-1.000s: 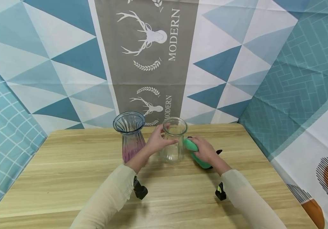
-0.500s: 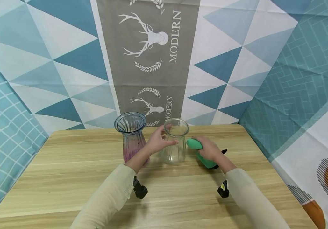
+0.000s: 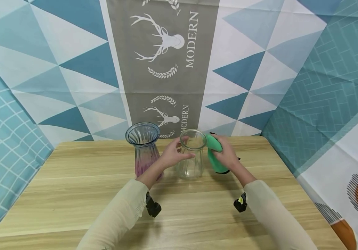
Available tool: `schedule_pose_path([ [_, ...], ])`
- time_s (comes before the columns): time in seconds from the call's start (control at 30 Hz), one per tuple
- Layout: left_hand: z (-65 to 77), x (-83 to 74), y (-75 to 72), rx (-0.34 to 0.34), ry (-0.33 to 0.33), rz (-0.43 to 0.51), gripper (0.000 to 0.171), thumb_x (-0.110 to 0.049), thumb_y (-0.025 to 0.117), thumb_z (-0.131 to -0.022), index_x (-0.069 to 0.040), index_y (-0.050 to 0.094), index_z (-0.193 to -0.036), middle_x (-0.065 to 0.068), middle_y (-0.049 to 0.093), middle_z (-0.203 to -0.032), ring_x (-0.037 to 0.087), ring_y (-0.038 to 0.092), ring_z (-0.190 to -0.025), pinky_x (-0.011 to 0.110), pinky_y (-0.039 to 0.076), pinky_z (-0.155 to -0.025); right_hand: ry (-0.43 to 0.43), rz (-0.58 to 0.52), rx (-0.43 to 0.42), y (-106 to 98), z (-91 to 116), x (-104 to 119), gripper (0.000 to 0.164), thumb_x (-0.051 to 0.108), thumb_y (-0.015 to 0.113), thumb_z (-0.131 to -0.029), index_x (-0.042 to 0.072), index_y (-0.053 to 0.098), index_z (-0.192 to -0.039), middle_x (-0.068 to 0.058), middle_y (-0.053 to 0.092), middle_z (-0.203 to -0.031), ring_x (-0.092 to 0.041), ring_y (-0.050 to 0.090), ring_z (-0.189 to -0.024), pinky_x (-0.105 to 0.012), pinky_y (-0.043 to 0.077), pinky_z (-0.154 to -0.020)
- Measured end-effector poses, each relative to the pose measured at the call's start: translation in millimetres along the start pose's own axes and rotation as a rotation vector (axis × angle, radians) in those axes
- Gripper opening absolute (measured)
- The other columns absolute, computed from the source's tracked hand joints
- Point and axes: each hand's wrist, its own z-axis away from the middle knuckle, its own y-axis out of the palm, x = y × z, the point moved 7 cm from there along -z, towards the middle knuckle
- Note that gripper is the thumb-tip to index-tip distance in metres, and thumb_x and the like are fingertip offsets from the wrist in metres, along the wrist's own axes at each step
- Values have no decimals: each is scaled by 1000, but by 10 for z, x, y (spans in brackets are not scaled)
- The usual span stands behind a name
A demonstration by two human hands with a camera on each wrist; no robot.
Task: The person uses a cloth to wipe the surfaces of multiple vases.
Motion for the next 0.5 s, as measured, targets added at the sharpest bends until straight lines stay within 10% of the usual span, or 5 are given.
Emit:
schedule_pose_path([
  [0.5,-19,-26,24,29,34,34,73,-21,79,-76,-12,43,-139,9,42,-143,31,34,-136,48,30,-113,-49,154,96,245,110,-101,46,7,64,-86,11,52,-131,-14,58,-116,-31,55,-104,-50,48,-81],
])
